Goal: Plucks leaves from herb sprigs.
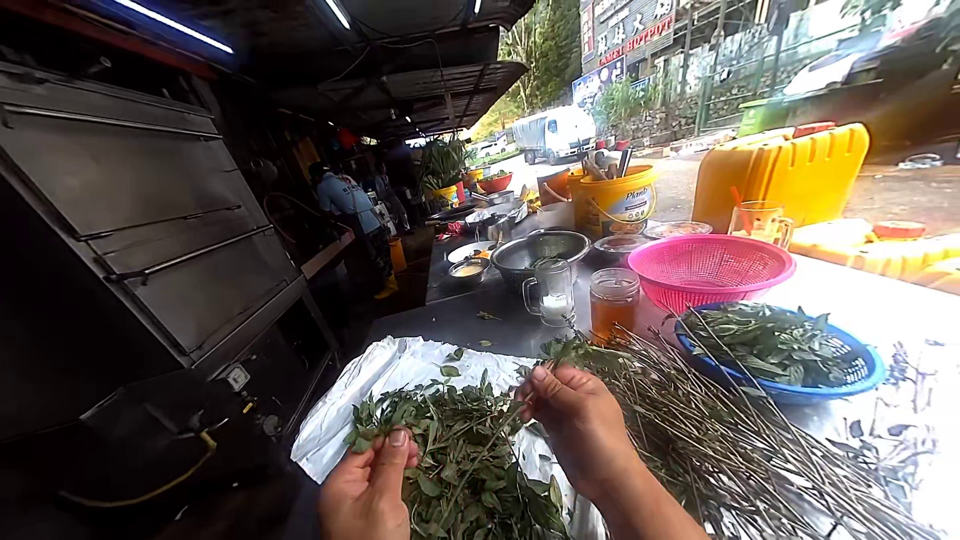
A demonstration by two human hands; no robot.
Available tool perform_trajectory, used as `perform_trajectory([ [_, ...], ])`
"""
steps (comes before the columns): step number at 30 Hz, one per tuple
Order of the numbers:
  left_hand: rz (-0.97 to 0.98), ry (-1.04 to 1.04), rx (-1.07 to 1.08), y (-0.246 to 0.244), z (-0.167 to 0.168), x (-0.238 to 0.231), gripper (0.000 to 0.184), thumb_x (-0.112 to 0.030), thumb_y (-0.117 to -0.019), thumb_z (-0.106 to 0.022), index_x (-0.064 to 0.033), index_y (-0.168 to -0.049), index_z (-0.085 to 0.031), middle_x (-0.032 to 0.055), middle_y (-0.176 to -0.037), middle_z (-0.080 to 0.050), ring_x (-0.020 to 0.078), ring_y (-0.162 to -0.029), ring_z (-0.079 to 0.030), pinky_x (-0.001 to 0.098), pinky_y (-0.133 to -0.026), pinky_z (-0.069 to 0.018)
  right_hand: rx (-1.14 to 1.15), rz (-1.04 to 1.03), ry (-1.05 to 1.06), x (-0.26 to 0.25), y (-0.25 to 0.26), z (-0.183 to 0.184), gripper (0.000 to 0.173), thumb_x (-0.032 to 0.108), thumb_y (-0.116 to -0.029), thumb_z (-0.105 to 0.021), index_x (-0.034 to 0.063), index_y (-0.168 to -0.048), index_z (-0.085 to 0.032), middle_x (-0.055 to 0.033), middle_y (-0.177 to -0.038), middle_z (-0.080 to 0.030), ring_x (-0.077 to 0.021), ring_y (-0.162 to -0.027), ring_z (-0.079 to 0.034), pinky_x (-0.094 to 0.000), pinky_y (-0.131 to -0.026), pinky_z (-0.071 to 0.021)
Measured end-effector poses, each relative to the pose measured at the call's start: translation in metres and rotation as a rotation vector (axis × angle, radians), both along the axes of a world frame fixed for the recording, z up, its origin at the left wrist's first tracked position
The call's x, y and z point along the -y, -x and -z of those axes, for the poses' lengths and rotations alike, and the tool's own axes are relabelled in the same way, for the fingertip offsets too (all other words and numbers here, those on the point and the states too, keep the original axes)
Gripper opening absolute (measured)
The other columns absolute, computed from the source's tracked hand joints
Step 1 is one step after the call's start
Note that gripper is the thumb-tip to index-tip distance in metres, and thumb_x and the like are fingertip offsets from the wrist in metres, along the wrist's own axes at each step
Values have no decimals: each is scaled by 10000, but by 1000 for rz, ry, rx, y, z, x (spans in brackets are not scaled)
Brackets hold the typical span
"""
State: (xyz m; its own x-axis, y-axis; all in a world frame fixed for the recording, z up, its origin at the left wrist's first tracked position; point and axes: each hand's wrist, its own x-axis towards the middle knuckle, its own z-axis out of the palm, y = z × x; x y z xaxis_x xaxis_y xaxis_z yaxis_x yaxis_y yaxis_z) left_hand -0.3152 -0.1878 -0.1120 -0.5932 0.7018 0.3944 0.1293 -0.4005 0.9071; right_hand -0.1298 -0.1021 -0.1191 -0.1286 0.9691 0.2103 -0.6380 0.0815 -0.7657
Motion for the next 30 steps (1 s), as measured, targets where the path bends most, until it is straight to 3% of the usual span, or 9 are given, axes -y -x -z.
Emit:
perform_trajectory([
  [2,33,67,-242,13,-2,7,95,35,-930,-588,3,-939,-677,20,-803,-721,89,-727,-706,257,-713,-614,3,-26,-8,1,0,-1,286,24,-1038,-484,-16,-782,-607,-135,-750,-700,-170,-651,-687,-299,-661,-598],
  [6,114,319,-790,29,-20,19,650,-68,-805,-670,7,-1438,-548,93,-1246,-689,234,-1099,-655,447,-874,-555,61,-87,-42,2,0,-1,273,44,-1033,-530,3,-773,-602,-111,-729,-694,-159,-651,-685,-302,-677,-602],
  [11,478,318,-612,2,-26,13,250,-197,-945,-638,-32,-1110,-727,30,-987,-744,128,-884,-711,333,-775,-604,127,-191,-156,3,6,7,276,80,-1006,-583,53,-733,-618,-50,-699,-678,-96,-618,-631,-248,-630,-550],
  [16,462,284,-76,-26,-14,3,230,14,-965,-550,-21,-755,-636,74,-721,-707,144,-651,-685,290,-659,-591,112,-233,-199,3,11,12,246,88,-997,-596,90,-751,-576,-29,-707,-669,-92,-622,-623,-254,-620,-527],
  [20,240,220,189,-26,-5,-2,265,0,-1022,-468,-16,-805,-620,61,-704,-697,148,-652,-692,294,-669,-603,37,-136,-185,2,15,12,214,73,-1015,-536,74,-805,-576,-45,-748,-684,-113,-667,-657,-281,-669,-567],
  [23,88,216,-18,-5,0,-5,229,-4,-1011,-509,-27,-800,-595,41,-711,-695,114,-645,-687,269,-658,-601,-12,-155,-223,-1,4,10,215,98,-1037,-513,36,-847,-593,-117,-835,-727,-194,-757,-717,-355,-761,-608],
  [25,72,234,-387,9,2,-4,127,-10,-900,-639,32,-1006,-695,94,-889,-724,154,-769,-697,336,-708,-594,32,-224,-246,1,-1,7,197,100,-1042,-535,48,-860,-588,-130,-804,-755,-218,-688,-750,-365,-677,-640],
  [27,135,250,-587,15,-5,-1,556,-39,-817,-699,53,-1353,-579,174,-1192,-669,255,-997,-666,436,-774,-568,189,-271,-275,5,-1,6,189,120,-1029,-592,82,-844,-584,-76,-727,-735,-163,-573,-709,-312,-546,-609],
  [30,201,160,-604,5,-18,0,597,-60,-789,-674,32,-1365,-548,116,-1183,-661,200,-983,-659,363,-727,-566,466,-279,-356,7,2,6,199,205,-994,-664,109,-830,-603,-1,-649,-670,-97,-500,-620,-264,-463,-522],
])
